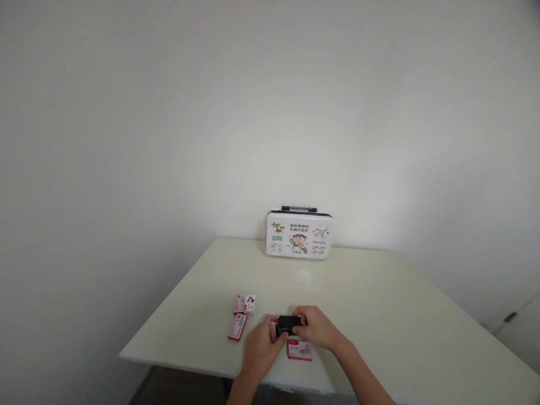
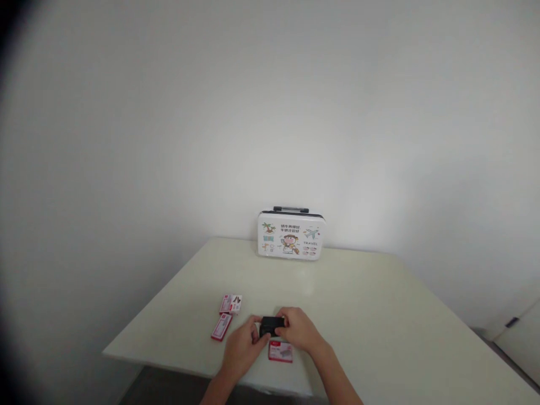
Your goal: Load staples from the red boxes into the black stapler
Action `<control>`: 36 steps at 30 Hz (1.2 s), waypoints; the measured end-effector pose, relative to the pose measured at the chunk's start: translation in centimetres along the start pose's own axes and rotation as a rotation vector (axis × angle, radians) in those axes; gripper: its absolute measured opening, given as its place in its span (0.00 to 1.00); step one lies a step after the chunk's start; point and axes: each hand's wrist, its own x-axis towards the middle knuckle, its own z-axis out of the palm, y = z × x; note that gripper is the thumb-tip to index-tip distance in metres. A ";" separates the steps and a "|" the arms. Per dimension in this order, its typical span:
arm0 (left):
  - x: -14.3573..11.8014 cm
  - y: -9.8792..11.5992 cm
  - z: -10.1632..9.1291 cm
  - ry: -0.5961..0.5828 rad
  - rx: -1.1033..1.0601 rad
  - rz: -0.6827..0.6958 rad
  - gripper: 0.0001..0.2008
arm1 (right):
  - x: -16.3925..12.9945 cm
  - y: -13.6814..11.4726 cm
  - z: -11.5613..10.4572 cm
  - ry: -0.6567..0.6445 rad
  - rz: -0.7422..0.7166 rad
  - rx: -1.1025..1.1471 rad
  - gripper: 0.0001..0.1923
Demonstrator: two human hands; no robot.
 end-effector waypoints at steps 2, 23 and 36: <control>-0.6 0.9 -0.4 0.010 -0.018 0.057 0.16 | -0.5 0.8 -0.5 0.067 0.044 -0.012 0.08; 0.5 -0.6 -0.9 -0.202 0.017 0.272 0.37 | -3.7 1.9 5.2 0.275 0.097 0.401 0.36; -3.2 -6.7 -5.5 0.239 0.171 -0.227 0.29 | -3.6 2.1 5.9 0.307 0.125 0.395 0.32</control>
